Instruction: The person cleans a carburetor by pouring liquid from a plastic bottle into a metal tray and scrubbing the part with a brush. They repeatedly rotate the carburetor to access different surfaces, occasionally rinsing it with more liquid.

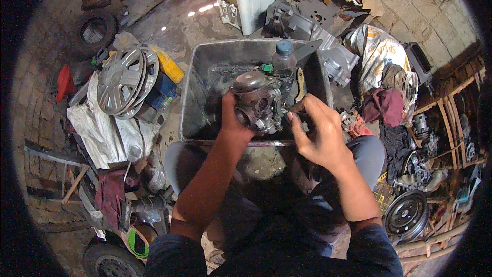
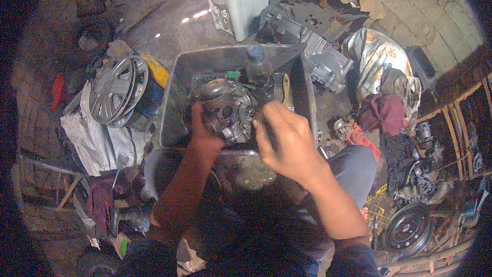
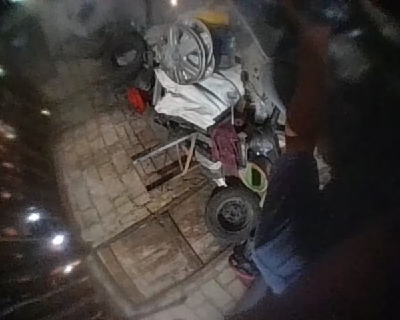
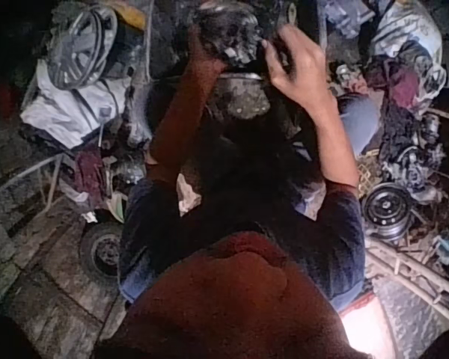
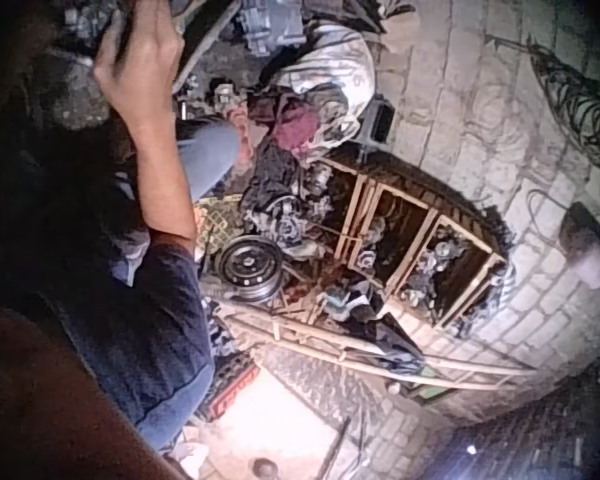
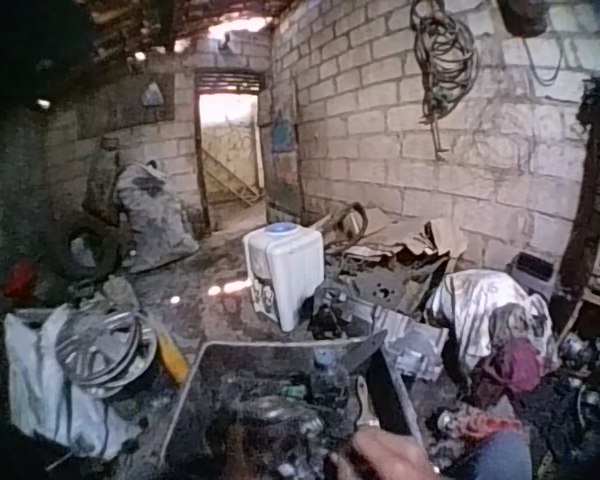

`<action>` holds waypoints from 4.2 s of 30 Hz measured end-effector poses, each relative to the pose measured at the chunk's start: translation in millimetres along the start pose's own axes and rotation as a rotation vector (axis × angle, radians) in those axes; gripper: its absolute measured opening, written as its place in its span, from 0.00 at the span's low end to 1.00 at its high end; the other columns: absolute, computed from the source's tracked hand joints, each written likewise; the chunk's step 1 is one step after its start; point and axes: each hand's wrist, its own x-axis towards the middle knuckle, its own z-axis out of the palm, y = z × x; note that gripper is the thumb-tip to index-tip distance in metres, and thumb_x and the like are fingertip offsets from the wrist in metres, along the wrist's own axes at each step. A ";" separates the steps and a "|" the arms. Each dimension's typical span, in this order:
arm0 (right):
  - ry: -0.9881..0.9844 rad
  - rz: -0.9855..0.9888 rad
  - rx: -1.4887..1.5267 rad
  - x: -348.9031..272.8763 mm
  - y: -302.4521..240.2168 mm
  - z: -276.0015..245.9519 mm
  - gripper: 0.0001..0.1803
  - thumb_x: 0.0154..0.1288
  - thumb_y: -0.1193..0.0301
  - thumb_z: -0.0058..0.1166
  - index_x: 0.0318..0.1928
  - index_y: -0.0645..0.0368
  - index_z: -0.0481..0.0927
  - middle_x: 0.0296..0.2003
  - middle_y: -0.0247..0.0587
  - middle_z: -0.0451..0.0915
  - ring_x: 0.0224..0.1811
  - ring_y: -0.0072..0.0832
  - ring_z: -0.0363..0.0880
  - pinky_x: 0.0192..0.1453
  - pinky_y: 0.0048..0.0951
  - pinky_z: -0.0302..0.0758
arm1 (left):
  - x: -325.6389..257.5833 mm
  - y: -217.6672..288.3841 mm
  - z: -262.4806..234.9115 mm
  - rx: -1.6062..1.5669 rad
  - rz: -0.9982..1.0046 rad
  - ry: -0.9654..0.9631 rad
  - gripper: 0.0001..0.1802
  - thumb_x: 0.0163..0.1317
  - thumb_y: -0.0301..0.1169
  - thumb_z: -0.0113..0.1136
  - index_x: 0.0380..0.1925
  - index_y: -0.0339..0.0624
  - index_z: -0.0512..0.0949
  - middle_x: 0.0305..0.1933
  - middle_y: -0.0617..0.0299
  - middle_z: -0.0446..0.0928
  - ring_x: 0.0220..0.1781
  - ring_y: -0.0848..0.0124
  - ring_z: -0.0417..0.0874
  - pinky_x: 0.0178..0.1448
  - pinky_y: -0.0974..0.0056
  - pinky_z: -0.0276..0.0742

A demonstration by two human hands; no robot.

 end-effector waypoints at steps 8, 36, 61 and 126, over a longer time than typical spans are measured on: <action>0.180 0.005 -0.098 0.1 15.3 15.6 0.09 0.59 0.84 0.61 0.37 0.67 0.73 0.31 0.56 0.77 0.35 0.56 0.80 0.38 0.43 0.76 | 7.8 -7.2 27.4 0.184 0.059 0.455 0.29 0.71 0.52 0.44 0.62 0.46 0.75 0.58 0.51 0.80 0.58 0.55 0.83 0.62 0.47 0.79; 0.130 0.417 0.229 -16.1 -1.8 34.5 0.07 0.65 0.80 0.59 0.42 0.65 0.75 0.36 0.46 0.82 0.36 0.28 0.81 0.42 0.32 0.77 | 0.4 16.4 -39.9 -0.219 0.009 -0.121 0.39 0.69 0.62 0.40 0.67 0.46 0.69 0.68 0.42 0.72 0.71 0.46 0.71 0.75 0.41 0.64; 0.045 0.921 1.490 -13.9 14.3 39.5 0.09 0.75 0.67 0.57 0.41 0.56 0.72 0.20 0.25 0.61 0.20 0.17 0.61 0.20 0.21 0.58 | 4.0 -0.4 -19.5 0.203 0.278 0.003 0.29 0.71 0.52 0.46 0.64 0.46 0.70 0.64 0.52 0.76 0.66 0.54 0.76 0.68 0.43 0.74; -0.200 1.087 1.296 -14.2 19.8 19.6 0.11 0.76 0.66 0.54 0.40 0.62 0.77 0.19 0.27 0.65 0.16 0.15 0.59 0.19 0.19 0.54 | 11.4 -9.3 -20.3 -0.022 0.136 0.422 0.26 0.74 0.49 0.39 0.57 0.44 0.76 0.56 0.51 0.82 0.55 0.53 0.83 0.60 0.45 0.81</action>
